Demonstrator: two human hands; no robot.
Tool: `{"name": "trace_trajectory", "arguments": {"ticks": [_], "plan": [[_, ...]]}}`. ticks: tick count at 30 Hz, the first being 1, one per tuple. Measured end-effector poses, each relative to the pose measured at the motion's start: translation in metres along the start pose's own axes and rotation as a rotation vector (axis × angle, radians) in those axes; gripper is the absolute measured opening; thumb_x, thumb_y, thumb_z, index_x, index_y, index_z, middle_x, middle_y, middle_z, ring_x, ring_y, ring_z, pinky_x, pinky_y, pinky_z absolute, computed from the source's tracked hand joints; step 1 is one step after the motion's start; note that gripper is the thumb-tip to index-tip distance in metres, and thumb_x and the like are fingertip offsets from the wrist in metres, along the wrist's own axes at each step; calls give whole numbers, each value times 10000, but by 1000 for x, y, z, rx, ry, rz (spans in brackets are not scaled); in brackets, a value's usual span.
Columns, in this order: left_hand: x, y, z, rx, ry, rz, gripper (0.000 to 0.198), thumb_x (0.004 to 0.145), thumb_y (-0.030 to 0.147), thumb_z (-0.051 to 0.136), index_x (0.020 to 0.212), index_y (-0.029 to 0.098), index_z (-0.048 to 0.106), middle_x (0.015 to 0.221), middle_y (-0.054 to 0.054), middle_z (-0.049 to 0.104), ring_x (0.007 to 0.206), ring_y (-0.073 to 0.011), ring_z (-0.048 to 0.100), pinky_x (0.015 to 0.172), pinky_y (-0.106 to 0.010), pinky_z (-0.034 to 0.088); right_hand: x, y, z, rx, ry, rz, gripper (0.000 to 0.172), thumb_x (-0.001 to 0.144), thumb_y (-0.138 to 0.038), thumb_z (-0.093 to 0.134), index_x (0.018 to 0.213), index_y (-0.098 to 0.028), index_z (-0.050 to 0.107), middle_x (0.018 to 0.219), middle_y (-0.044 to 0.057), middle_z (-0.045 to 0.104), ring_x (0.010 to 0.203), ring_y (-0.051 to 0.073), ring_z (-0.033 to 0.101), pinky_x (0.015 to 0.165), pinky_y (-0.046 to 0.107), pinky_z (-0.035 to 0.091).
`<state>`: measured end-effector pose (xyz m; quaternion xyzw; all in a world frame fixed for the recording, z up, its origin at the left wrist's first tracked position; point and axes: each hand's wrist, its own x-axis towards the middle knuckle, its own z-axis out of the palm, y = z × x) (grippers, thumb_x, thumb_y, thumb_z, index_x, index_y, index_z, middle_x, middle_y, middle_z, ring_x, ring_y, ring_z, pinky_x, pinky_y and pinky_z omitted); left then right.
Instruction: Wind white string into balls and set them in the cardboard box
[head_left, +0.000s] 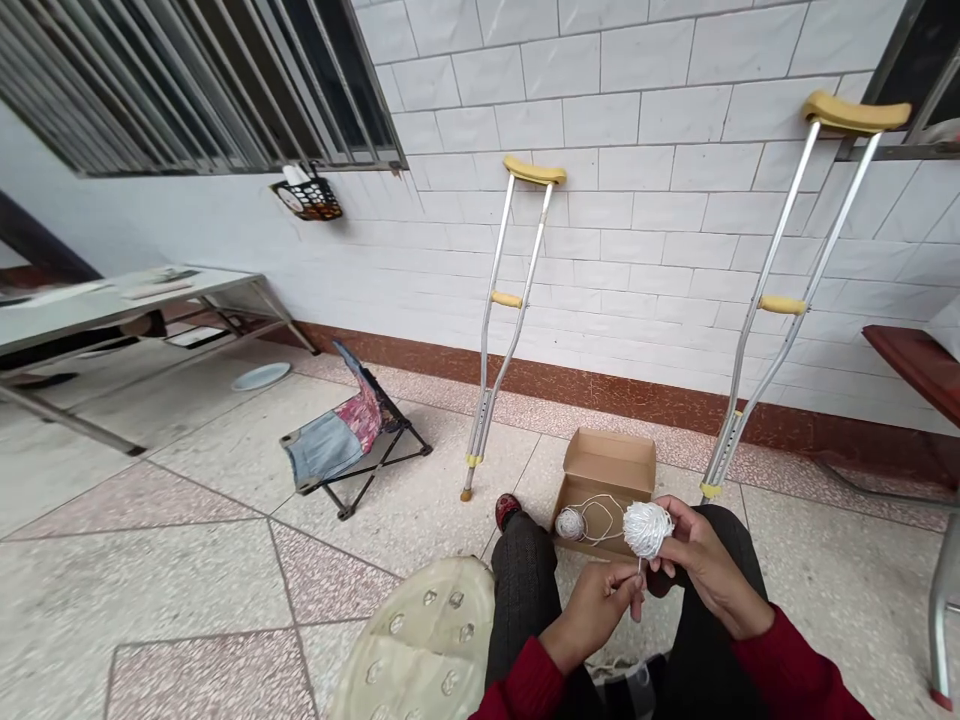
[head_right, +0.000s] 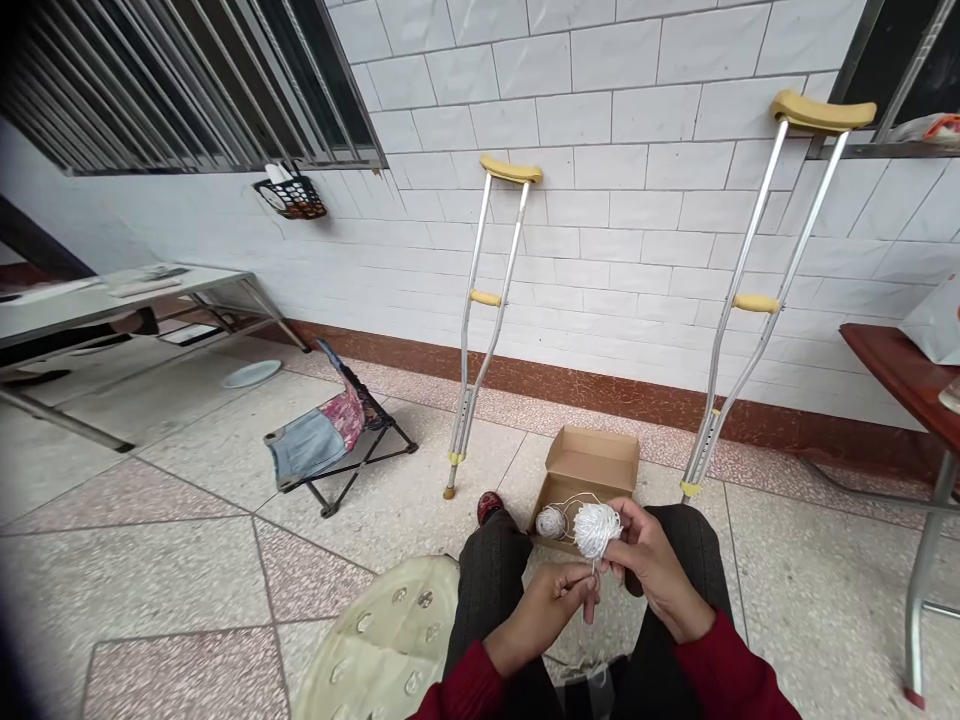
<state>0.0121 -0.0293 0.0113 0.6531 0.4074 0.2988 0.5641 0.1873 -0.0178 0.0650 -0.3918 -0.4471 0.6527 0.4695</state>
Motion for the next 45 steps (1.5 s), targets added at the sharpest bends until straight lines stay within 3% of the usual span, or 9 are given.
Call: {"name": "trace_trajectory", "arguments": {"ticks": [7, 15, 21, 24, 27, 32, 37, 41, 45], "plan": [[-16, 2, 4, 295, -59, -2, 419, 922, 338, 466, 553, 162, 559, 610, -14, 608, 683, -145, 566, 725, -252, 416, 31, 8, -24, -357, 217, -188, 337, 615, -165, 710, 921, -226, 583, 821, -5, 627, 702, 159, 568, 597, 253, 442], [1, 25, -37, 537, 44, 300, 253, 946, 267, 456, 837, 204, 676, 862, -28, 700, 888, -176, 604, 1095, -392, 279, -6, 35, -8, -371, -81, 109, 378, 573, -249, 750, 925, -259, 614, 774, -12, 624, 691, 194, 593, 539, 268, 440], [11, 11, -26, 333, 33, 163, 397, 951, 372, 436, 685, 161, 641, 675, -12, 623, 700, -142, 544, 880, -307, 427, -21, 34, -3, -45, -190, 265, 452, 623, -319, 769, 1028, -222, 594, 770, -15, 624, 619, 134, 584, 472, 196, 397], [11, 7, -16, 85, 55, 83, 451, 929, 472, 441, 737, 138, 675, 719, -40, 650, 696, -156, 544, 694, -264, 432, -16, 24, -6, -15, -127, 227, 421, 640, -289, 780, 1009, -204, 595, 760, -17, 632, 565, 111, 575, 463, 192, 392], [12, 7, -11, -75, 58, 77, 502, 911, 528, 453, 697, 131, 674, 685, -44, 653, 665, -155, 545, 682, -267, 431, -11, 14, -5, 31, -85, 199, 380, 665, -275, 776, 986, -189, 592, 754, -6, 644, 527, 96, 563, 461, 195, 378], [16, 5, -12, -47, 70, 108, 490, 923, 480, 459, 623, 139, 645, 635, -42, 651, 642, -152, 564, 690, -265, 439, -6, -3, 6, 84, -136, 165, 367, 700, -245, 751, 1020, -183, 581, 729, 17, 660, 558, 122, 590, 484, 209, 394], [5, 4, 1, 75, 17, 58, 411, 935, 351, 455, 631, 143, 637, 654, -23, 649, 665, -138, 572, 696, -241, 424, 16, -12, -6, -30, 83, 13, 364, 702, -243, 707, 1033, -202, 560, 743, -8, 625, 568, 122, 561, 473, 214, 391], [-4, 10, 4, 280, -35, 73, 375, 928, 278, 475, 601, 150, 609, 661, -13, 631, 692, -135, 578, 735, -240, 427, 36, 14, -30, -458, 258, -128, 337, 635, -182, 693, 941, -214, 556, 787, -22, 616, 615, 121, 528, 504, 215, 392], [2, 28, -19, 593, 34, 240, 307, 947, 251, 468, 714, 171, 651, 736, -22, 660, 757, -151, 595, 935, -323, 410, 26, 56, -36, -591, 81, -27, 348, 607, -127, 657, 937, -208, 582, 733, -41, 588, 637, 122, 531, 549, 222, 429]]}}
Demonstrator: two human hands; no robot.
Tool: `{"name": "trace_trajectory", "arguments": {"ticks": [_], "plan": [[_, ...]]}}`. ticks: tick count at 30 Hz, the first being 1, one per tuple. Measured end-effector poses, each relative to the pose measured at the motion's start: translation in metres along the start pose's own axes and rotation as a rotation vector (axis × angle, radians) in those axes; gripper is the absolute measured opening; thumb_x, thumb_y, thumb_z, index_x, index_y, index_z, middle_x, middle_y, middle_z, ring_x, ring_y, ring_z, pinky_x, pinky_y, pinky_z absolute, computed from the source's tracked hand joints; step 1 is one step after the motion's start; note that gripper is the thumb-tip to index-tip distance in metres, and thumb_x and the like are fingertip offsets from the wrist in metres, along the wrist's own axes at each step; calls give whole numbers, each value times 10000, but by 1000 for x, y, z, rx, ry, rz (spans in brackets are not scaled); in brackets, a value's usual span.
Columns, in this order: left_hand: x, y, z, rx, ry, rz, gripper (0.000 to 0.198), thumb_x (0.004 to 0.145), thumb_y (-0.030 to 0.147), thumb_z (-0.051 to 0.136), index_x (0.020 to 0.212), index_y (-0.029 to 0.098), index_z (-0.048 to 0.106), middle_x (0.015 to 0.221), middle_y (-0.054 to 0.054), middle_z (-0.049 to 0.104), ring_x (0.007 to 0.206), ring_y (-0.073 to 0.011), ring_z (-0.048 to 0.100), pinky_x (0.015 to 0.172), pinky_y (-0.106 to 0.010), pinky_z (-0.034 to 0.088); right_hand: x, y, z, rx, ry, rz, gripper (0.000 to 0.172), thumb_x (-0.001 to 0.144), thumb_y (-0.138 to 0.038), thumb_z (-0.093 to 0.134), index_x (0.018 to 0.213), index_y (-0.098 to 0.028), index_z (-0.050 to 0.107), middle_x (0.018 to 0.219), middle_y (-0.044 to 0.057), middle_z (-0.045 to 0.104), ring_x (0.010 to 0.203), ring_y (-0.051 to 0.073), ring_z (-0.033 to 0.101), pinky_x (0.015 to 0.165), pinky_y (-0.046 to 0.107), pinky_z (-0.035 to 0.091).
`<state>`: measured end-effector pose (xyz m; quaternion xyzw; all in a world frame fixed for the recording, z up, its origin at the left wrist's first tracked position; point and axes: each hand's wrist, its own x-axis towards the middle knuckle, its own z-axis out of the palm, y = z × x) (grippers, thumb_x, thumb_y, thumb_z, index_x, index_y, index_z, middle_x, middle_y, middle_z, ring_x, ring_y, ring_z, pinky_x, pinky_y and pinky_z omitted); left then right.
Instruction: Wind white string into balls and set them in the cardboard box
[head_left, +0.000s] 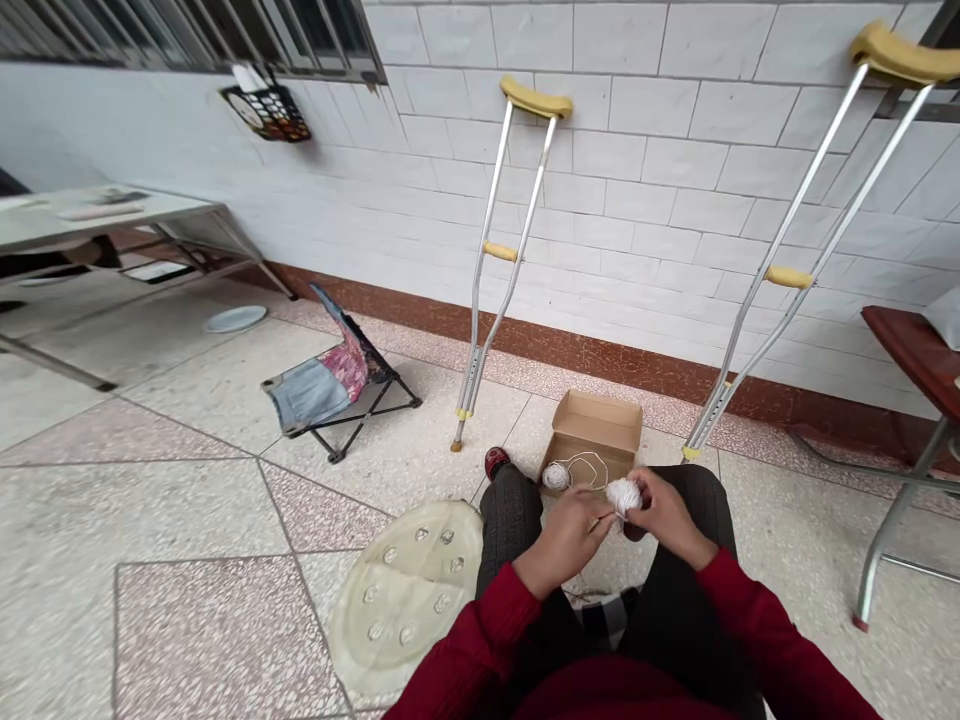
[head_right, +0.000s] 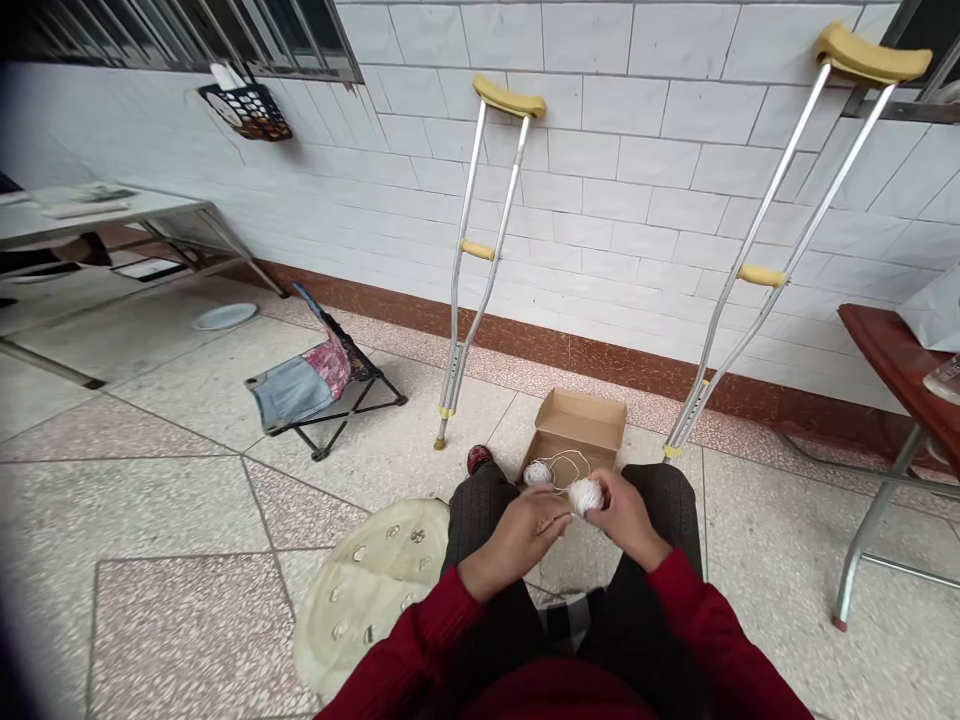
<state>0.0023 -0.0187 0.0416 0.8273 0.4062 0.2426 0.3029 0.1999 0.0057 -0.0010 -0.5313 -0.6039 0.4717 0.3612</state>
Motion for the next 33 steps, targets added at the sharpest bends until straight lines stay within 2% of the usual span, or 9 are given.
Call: {"name": "trace_trajectory", "arguments": {"ticks": [2, 5, 9, 12, 15, 19, 25, 29, 33], "plan": [[7, -2, -14, 112, 20, 110, 283, 955, 243, 462, 771, 178, 666, 804, -37, 680, 814, -164, 607, 1033, -383, 358, -14, 7, 8, 163, -165, 96, 343, 611, -150, 664, 935, -204, 562, 738, -42, 579, 613, 119, 530, 484, 209, 424], [18, -5, -25, 164, 15, 226, 277, 968, 244, 452, 796, 183, 661, 818, -30, 681, 846, -163, 615, 1082, -419, 327, -32, -4, 9, 393, -315, 185, 378, 628, -191, 721, 964, -196, 549, 778, -30, 598, 592, 117, 557, 451, 214, 455], [30, -7, -28, 53, 32, 246, 283, 981, 272, 434, 834, 185, 660, 842, -13, 688, 845, -146, 621, 1066, -396, 367, -38, -35, -6, 522, -339, 154, 399, 684, -193, 749, 1040, -198, 570, 836, -10, 623, 657, 124, 613, 518, 224, 517], [38, -8, -30, -83, 37, 177, 298, 973, 286, 435, 846, 180, 682, 831, -18, 695, 825, -153, 627, 930, -332, 461, -33, -54, -16, 543, -328, 125, 392, 702, -214, 767, 1043, -198, 573, 837, -1, 634, 678, 134, 636, 554, 241, 546], [48, -11, -31, -214, 55, 115, 269, 935, 253, 463, 896, 169, 716, 882, -32, 712, 858, -169, 641, 799, -271, 487, -25, -67, -22, 558, -293, 121, 424, 700, -239, 786, 1060, -199, 566, 835, 4, 642, 680, 138, 649, 589, 262, 567], [57, -18, -27, -357, 68, 16, 269, 886, 221, 479, 952, 150, 731, 886, -27, 725, 850, -171, 648, 761, -244, 484, -18, -84, -27, 581, -257, 110, 405, 704, -254, 786, 1040, -197, 567, 832, 6, 642, 665, 131, 646, 602, 268, 573], [54, -21, -21, -332, 119, -31, 304, 894, 266, 494, 710, 127, 692, 718, -10, 674, 711, -145, 601, 704, -236, 447, -5, -108, -33, 555, -161, 13, 417, 675, -251, 790, 1027, -208, 572, 897, 10, 648, 679, 131, 650, 585, 261, 568], [41, -12, -13, -345, 49, -39, 360, 932, 329, 481, 691, 142, 673, 723, -6, 663, 715, -131, 581, 719, -236, 421, 28, -96, -34, 442, 26, -52, 378, 665, -276, 756, 972, -209, 546, 808, -15, 636, 615, 117, 621, 538, 241, 535], [25, -4, -8, -363, -123, -83, 364, 928, 327, 482, 676, 147, 673, 678, 3, 645, 649, -119, 544, 648, -227, 394, 58, -58, -34, 232, 239, -92, 388, 633, -262, 706, 959, -226, 499, 763, -42, 581, 563, 106, 555, 466, 220, 466]]}}
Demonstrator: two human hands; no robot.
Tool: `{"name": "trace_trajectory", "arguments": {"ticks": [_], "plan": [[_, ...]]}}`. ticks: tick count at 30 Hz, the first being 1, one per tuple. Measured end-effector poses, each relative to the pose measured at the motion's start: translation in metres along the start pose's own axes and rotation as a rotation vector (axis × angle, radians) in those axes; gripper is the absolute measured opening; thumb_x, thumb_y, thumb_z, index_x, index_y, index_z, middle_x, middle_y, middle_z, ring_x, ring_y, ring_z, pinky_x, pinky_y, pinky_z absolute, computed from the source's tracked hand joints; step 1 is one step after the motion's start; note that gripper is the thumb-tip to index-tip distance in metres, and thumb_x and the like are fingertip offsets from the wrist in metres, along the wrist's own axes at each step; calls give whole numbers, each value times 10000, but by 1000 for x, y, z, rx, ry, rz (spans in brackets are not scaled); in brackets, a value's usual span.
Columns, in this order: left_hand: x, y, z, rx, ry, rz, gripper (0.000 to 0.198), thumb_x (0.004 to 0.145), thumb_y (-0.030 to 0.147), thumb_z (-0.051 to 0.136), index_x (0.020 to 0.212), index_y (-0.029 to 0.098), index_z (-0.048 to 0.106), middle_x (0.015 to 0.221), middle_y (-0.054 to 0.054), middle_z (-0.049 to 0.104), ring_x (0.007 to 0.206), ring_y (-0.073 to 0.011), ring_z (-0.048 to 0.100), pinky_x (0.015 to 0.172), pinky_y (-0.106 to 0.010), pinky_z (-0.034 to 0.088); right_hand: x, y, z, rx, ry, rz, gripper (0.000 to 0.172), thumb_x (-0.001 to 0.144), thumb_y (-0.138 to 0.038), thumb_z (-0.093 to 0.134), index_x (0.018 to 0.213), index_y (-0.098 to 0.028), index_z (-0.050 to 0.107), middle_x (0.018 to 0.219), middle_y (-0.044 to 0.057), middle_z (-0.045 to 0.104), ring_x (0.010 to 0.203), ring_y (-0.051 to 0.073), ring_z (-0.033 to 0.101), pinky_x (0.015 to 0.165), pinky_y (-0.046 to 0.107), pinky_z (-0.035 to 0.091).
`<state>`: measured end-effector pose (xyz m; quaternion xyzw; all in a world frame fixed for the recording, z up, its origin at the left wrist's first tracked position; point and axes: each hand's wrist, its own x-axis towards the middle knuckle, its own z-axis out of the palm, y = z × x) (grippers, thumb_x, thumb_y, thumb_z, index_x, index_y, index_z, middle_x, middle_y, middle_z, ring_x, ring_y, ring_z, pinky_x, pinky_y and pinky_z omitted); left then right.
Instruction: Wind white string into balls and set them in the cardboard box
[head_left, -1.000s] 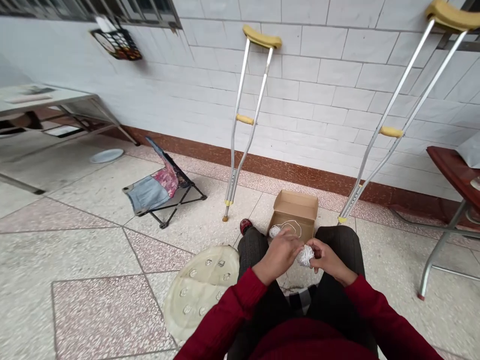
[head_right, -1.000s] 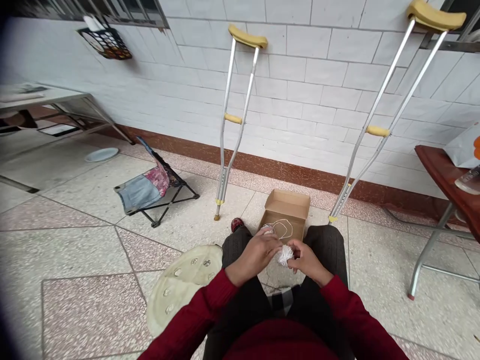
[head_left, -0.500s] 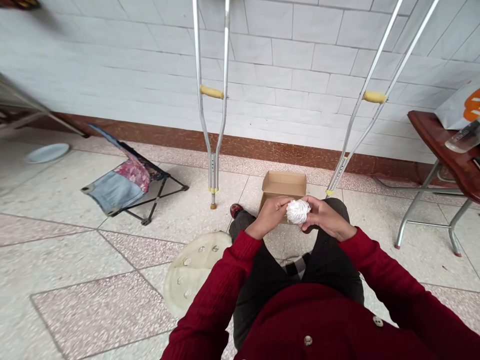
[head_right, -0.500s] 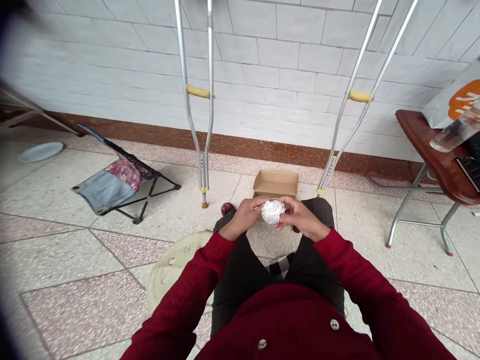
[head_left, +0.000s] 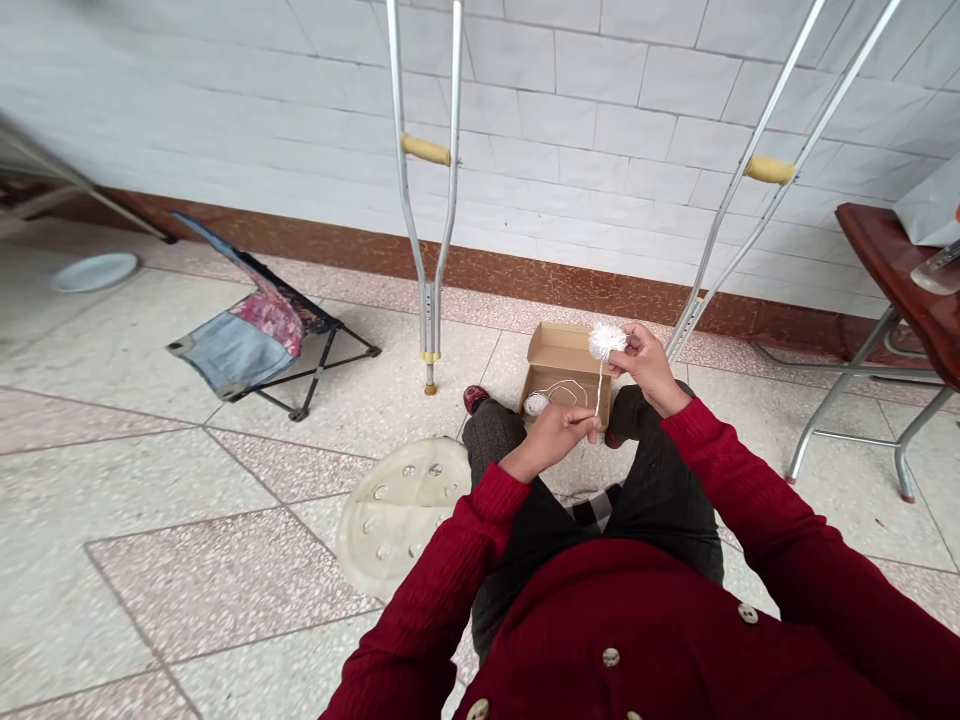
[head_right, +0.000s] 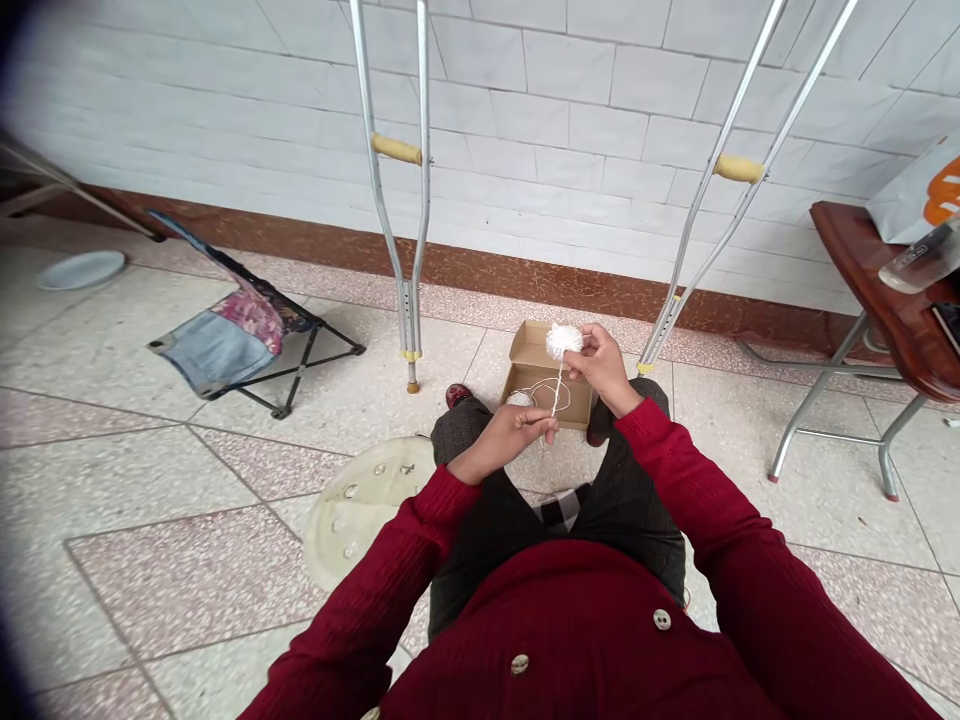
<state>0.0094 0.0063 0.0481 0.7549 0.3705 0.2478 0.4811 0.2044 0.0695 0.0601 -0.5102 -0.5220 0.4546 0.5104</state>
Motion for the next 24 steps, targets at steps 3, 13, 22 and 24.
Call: {"name": "trace_trajectory", "arguments": {"ticks": [3, 13, 22, 24], "plan": [[-5, 5, -9, 50, -21, 3, 352, 933, 320, 467, 706, 153, 678, 682, 3, 640, 641, -120, 536, 639, -230, 389, -6, 27, -2, -248, -11, -44, 398, 605, -205, 689, 966, -217, 521, 789, -32, 577, 612, 113, 541, 510, 225, 458], [18, -8, -31, 130, 139, 155, 266, 902, 298, 513, 765, 166, 699, 782, -20, 689, 785, -162, 601, 815, -281, 446, -88, 10, 6, 250, -531, 300, 427, 667, -250, 771, 1037, -196, 566, 831, 12, 670, 713, 167, 669, 562, 256, 540], [14, -12, 12, -73, 98, 7, 375, 929, 350, 465, 706, 142, 684, 720, -11, 685, 711, -138, 605, 733, -244, 451, -55, -29, -7, 293, -226, 131, 366, 672, -297, 771, 956, -191, 565, 769, -2, 655, 615, 132, 629, 500, 230, 487], [7, -8, 17, -90, 58, -2, 386, 945, 367, 452, 724, 152, 684, 770, -18, 704, 764, -142, 624, 780, -249, 451, -42, -24, -6, 232, -141, 93, 355, 651, -280, 760, 926, -199, 550, 749, -17, 642, 567, 116, 589, 460, 219, 451]]}}
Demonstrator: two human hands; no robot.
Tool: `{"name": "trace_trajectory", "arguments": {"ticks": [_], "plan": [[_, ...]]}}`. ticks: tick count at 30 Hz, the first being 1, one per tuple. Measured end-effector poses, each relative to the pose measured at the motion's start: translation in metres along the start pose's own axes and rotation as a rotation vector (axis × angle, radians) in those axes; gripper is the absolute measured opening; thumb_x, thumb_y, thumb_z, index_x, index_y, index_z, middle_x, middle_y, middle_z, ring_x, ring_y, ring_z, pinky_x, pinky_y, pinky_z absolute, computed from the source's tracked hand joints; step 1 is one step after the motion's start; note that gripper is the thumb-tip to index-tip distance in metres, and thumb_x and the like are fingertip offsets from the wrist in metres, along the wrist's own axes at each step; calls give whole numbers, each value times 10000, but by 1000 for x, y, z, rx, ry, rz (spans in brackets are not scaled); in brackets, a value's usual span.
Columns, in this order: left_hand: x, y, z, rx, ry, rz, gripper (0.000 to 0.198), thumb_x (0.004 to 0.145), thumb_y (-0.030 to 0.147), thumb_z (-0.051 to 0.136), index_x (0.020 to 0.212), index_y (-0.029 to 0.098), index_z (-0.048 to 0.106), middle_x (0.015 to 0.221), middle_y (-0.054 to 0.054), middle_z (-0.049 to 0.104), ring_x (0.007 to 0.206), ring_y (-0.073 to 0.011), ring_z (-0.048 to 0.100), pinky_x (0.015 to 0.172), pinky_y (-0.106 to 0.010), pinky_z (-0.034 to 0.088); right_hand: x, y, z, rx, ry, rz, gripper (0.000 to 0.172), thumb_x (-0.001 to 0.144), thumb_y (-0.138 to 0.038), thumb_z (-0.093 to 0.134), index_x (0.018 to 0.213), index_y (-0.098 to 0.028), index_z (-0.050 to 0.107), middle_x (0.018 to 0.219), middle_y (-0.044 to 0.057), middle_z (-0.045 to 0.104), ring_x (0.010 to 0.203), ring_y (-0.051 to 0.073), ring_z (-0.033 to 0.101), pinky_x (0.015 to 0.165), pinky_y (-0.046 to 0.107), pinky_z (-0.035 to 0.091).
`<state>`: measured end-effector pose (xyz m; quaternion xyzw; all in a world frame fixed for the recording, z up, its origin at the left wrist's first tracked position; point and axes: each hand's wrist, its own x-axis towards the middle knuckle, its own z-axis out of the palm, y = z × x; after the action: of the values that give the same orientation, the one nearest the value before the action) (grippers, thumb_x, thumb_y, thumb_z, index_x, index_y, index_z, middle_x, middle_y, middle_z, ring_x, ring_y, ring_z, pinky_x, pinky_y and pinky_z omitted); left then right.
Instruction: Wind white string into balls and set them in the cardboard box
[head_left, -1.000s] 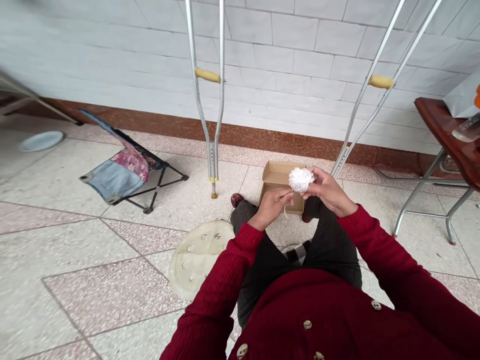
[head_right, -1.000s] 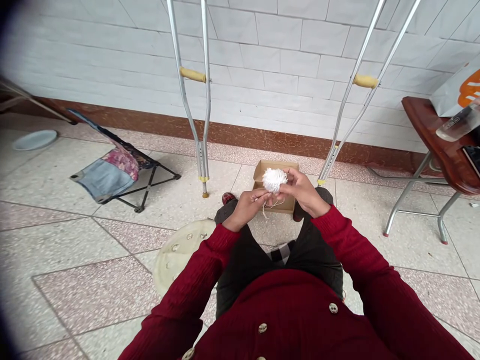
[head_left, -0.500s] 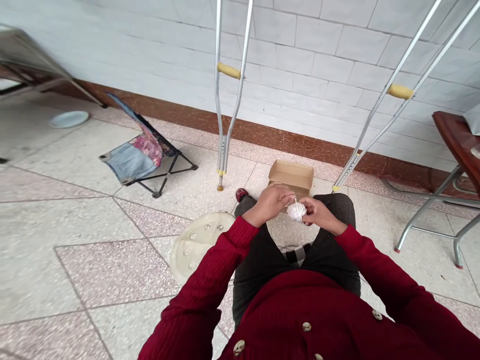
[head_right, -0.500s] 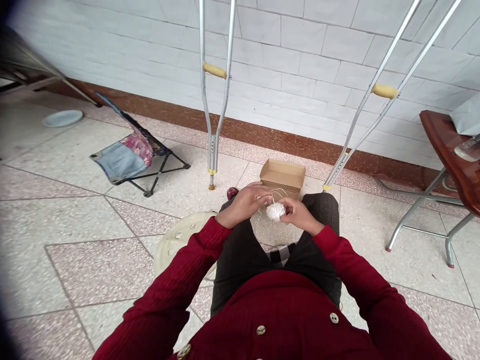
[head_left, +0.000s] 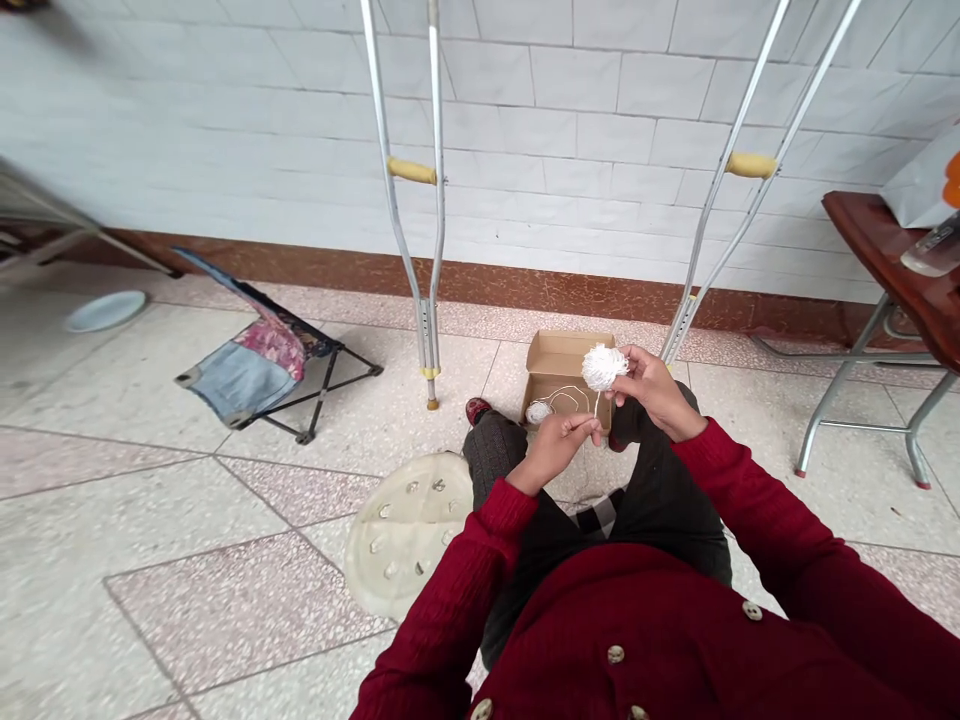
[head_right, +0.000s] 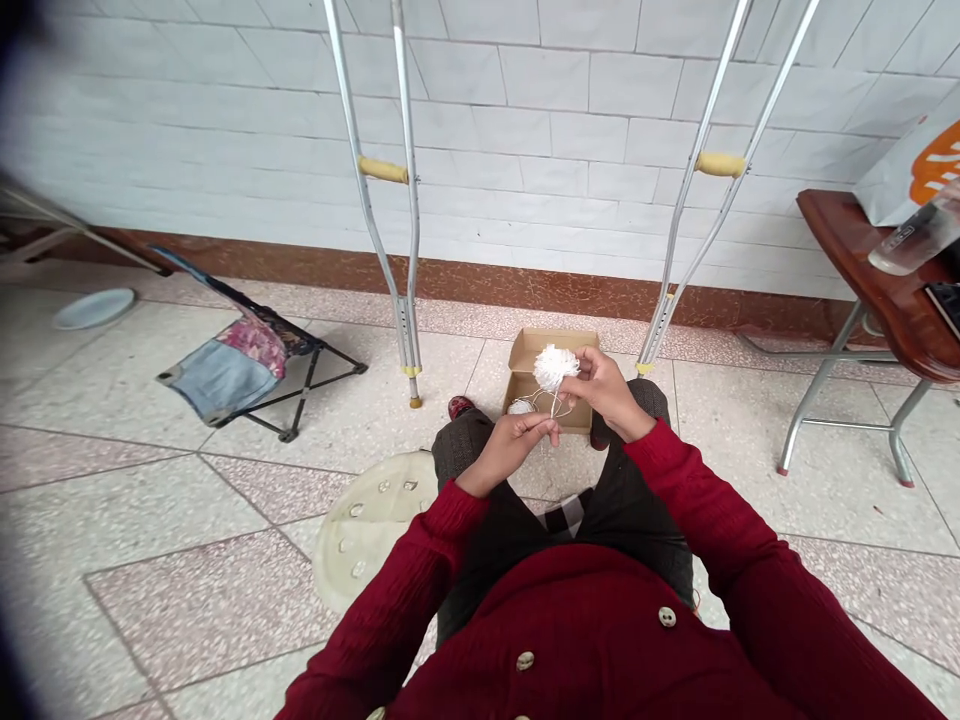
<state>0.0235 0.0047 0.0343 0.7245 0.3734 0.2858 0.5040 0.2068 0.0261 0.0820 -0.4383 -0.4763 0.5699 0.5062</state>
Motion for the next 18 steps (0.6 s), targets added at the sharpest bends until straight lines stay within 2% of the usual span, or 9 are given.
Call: {"name": "trace_trajectory", "arguments": {"ticks": [3, 5, 8, 10, 12, 14, 18], "plan": [[-12, 6, 2, 27, -88, -26, 382, 944, 355, 462, 703, 152, 677, 788, -22, 706, 771, -145, 628, 770, -250, 448, 16, 19, -5, -108, 101, -25, 353, 624, -262, 733, 898, -209, 517, 743, -33, 616, 530, 99, 528, 427, 205, 403], [-18, 12, -3, 72, -117, -16, 371, 945, 333, 460, 700, 153, 672, 777, -20, 696, 756, -143, 620, 752, -249, 446, 19, 39, -8, -233, 119, -40, 355, 605, -232, 721, 894, -206, 516, 753, -33, 605, 568, 101, 523, 455, 201, 407], [-20, 23, -22, 226, -56, 47, 342, 941, 315, 469, 702, 166, 665, 751, -13, 665, 756, -145, 597, 795, -272, 444, 6, 68, -10, -391, 3, -10, 355, 578, -175, 704, 895, -192, 543, 752, -33, 598, 612, 102, 521, 509, 201, 423], [-16, 27, -37, 342, -10, 105, 315, 934, 302, 485, 701, 175, 657, 721, 0, 646, 739, -142, 578, 906, -314, 422, -12, 78, -7, -335, -132, 99, 351, 577, -174, 698, 897, -185, 552, 741, -35, 594, 585, 99, 512, 489, 204, 427], [-10, 27, -48, 402, 14, 158, 294, 929, 290, 496, 702, 180, 648, 709, 12, 638, 735, -136, 568, 1005, -354, 367, -30, 78, -2, -171, -249, 222, 364, 584, -191, 711, 912, -183, 555, 747, -31, 599, 582, 108, 533, 474, 218, 454], [-5, 20, -51, 381, 23, 177, 296, 929, 297, 496, 700, 180, 642, 718, 13, 638, 754, -137, 569, 1011, -354, 363, -46, 69, 5, -22, -315, 278, 389, 594, -199, 739, 940, -184, 563, 761, -25, 613, 613, 124, 573, 493, 236, 493], [0, -5, -30, 152, 67, 72, 324, 931, 328, 468, 730, 159, 659, 753, -15, 656, 759, -155, 579, 779, -281, 456, -58, 40, 12, 118, -306, 238, 389, 614, -187, 767, 954, -192, 576, 789, -8, 648, 663, 150, 627, 521, 248, 517]]}}
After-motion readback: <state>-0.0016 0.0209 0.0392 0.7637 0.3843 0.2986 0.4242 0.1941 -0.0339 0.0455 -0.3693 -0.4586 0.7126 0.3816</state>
